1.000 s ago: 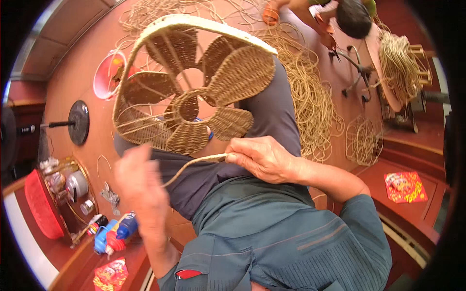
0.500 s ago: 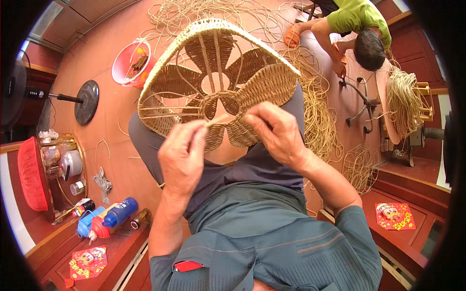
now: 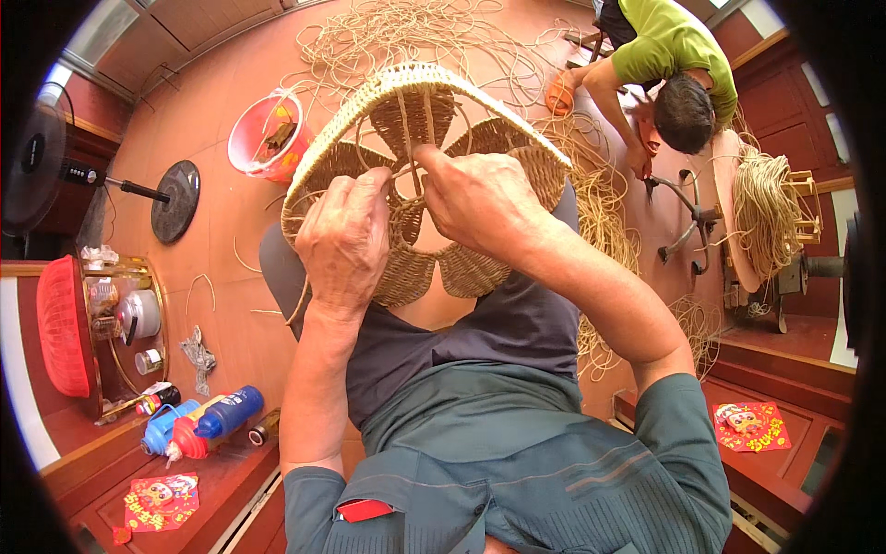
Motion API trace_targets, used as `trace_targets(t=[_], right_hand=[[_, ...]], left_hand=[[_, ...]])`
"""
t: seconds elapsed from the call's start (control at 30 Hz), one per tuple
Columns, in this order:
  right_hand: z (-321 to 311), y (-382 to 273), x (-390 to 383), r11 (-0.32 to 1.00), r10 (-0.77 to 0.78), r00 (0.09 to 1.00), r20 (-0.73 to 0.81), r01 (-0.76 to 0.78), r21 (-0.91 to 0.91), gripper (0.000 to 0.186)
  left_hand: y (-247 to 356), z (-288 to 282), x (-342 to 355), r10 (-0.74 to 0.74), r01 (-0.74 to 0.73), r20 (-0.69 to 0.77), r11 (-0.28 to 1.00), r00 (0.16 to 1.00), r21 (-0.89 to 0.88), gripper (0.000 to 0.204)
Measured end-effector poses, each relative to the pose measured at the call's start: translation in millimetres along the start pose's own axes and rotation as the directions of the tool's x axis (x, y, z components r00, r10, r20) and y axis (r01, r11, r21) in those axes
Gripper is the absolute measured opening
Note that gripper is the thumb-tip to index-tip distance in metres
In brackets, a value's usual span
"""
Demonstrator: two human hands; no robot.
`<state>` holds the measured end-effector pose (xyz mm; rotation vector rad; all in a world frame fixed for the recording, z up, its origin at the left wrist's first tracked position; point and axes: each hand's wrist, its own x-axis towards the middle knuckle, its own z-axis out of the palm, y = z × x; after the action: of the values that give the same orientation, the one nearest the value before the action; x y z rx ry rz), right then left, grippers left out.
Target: Weaving straw or wicker materials to construct a flower-shaped decorative item.
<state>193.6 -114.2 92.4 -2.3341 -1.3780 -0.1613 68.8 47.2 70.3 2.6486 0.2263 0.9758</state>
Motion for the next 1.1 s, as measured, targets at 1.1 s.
trace_targets(t=[1.1], right_hand=[[-13,45,-26,0.894,0.207,0.879,-0.429,0.008,0.449,0.01]], left_hand=[[33,45,15,0.233,-0.226,-0.051,0.968,0.971,0.108,0.021]])
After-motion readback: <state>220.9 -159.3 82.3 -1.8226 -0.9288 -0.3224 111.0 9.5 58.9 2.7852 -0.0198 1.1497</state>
